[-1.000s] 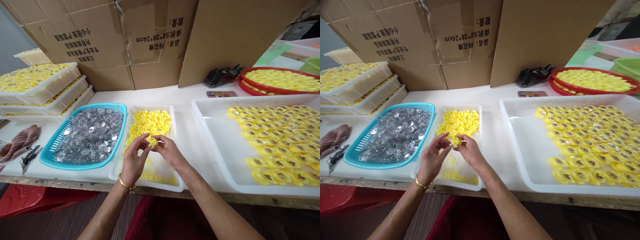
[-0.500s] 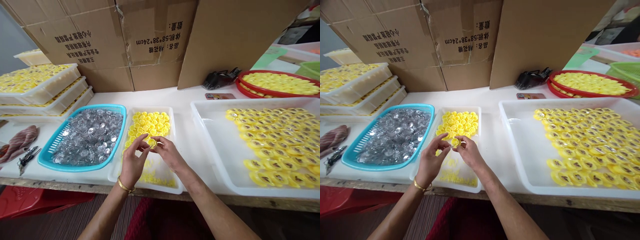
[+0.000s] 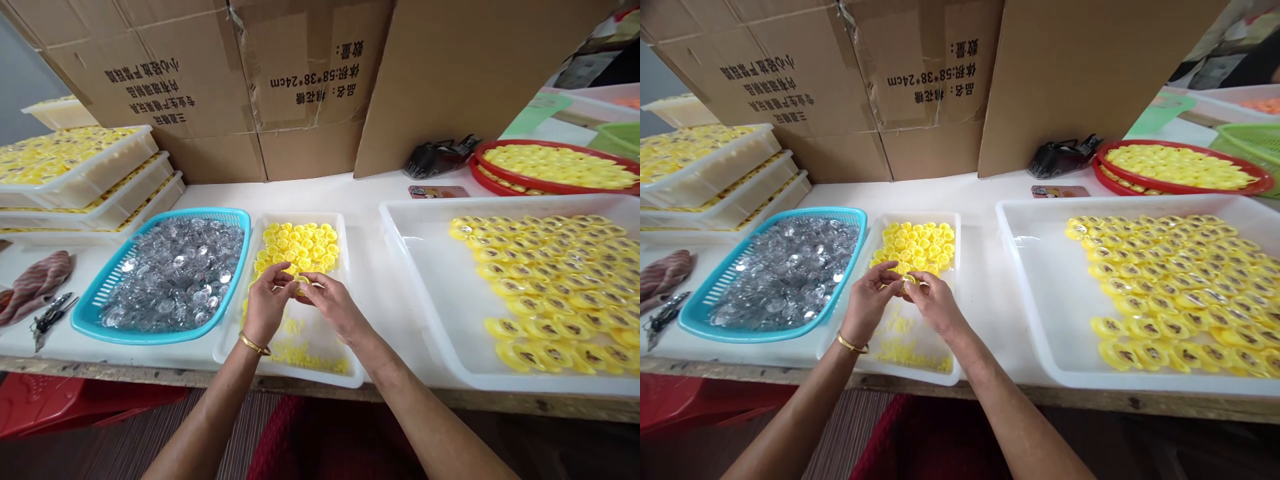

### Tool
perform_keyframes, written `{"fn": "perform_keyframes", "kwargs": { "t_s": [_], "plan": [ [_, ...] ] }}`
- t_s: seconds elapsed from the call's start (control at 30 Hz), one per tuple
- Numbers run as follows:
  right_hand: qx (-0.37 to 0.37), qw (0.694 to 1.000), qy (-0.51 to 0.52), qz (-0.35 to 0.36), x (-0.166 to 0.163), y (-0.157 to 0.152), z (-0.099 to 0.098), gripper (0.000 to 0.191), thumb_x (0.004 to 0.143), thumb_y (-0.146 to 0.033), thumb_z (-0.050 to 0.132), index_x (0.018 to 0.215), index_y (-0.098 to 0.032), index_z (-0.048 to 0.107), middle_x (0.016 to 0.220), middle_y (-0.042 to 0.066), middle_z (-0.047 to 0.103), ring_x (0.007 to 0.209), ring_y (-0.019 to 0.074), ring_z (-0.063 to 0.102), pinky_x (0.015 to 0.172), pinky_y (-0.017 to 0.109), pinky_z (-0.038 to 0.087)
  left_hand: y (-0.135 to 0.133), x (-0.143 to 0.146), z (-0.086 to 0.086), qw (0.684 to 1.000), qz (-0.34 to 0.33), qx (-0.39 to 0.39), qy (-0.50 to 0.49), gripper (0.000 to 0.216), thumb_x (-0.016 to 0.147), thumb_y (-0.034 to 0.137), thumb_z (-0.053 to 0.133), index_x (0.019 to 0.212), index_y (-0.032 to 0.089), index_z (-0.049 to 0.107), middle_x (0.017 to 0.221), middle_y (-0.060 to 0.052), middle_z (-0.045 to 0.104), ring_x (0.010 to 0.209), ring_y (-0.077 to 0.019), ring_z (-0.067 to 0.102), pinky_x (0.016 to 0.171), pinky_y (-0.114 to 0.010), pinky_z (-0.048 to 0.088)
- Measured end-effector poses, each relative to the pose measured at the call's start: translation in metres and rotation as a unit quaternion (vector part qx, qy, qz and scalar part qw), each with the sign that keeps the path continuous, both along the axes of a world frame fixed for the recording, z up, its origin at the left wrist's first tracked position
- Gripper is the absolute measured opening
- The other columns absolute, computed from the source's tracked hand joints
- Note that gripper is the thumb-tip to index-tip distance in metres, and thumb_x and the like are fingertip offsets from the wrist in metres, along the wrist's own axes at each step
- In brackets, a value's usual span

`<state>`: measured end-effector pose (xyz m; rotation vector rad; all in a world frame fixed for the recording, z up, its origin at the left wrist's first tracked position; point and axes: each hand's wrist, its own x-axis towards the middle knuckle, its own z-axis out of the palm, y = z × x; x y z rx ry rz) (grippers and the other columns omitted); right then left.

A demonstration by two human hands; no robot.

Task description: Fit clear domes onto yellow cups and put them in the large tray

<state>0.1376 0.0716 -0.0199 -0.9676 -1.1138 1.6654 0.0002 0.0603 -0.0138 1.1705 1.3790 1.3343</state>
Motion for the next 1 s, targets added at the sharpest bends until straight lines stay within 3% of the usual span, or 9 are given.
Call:
{"fn": "perform_keyframes", "kwargs": {
  "t_s": [0.17, 0.37, 0.53, 0.8, 1.0],
  "plan": [
    [0.025, 0.999, -0.019, -0.015, 0.000, 0.001, -0.004, 0.036, 0.076, -0.042, 0.069, 0.100, -0.016, 0.064, 0.094, 0.006, 0.070, 0.088, 0.0207, 0.068, 0.088, 0.044, 0.056, -0.002, 0.007, 0.000, 0.996, 0.022, 0.026, 0.087, 0.036, 0.073, 0.030, 0.069, 0.105, 0.016, 0.062, 0.079, -0.001, 0.060, 0.065, -0.0102, 0.057, 0.059, -0.022, 0.049],
    [0.025, 0.999, -0.009, -0.018, 0.002, 0.001, -0.003, 0.035, 0.078, -0.043, 0.066, 0.101, -0.017, 0.063, 0.093, 0.005, 0.069, 0.085, 0.0196, 0.069, 0.087, 0.042, 0.057, -0.008, 0.010, -0.004, 0.999, 0.013, -0.028, -0.014, 0.033, 0.073, 0.037, 0.070, 0.094, 0.014, 0.058, 0.066, 0.003, 0.059, 0.050, -0.0083, 0.054, 0.047, -0.020, 0.045],
    [0.031, 0.999, -0.011, -0.012, 0.002, -0.001, -0.001, 0.034, 0.077, -0.043, 0.067, 0.099, -0.017, 0.061, 0.090, 0.003, 0.069, 0.080, 0.0167, 0.068, 0.088, 0.040, 0.056, -0.012, 0.011, -0.003, 0.999, 0.019, -0.039, -0.030, 0.026, 0.073, 0.036, 0.069, 0.075, 0.013, 0.056, 0.057, 0.003, 0.057, 0.046, -0.0081, 0.053, 0.044, -0.019, 0.043],
    [0.098, 0.994, -0.048, -0.026, 0.005, -0.001, -0.002, 0.029, 0.078, -0.041, 0.067, 0.096, -0.020, 0.060, 0.082, 0.002, 0.066, 0.082, 0.0181, 0.066, 0.082, 0.038, 0.054, -0.016, 0.018, 0.005, 0.995, 0.035, -0.043, -0.084, 0.027, 0.071, 0.036, 0.071, 0.074, 0.013, 0.055, 0.056, 0.002, 0.058, 0.047, -0.0104, 0.056, 0.042, -0.020, 0.047],
    [0.103, 0.994, -0.035, -0.026, 0.007, 0.000, 0.001, 0.023, 0.077, -0.037, 0.067, 0.093, -0.022, 0.061, 0.081, 0.000, 0.066, 0.081, 0.0177, 0.065, 0.078, 0.036, 0.053, -0.017, 0.016, 0.008, 0.999, 0.032, -0.014, 0.016, 0.027, 0.073, 0.037, 0.070, 0.078, 0.014, 0.057, 0.060, 0.001, 0.059, 0.051, -0.0114, 0.057, 0.045, -0.022, 0.049]
  ]
}}
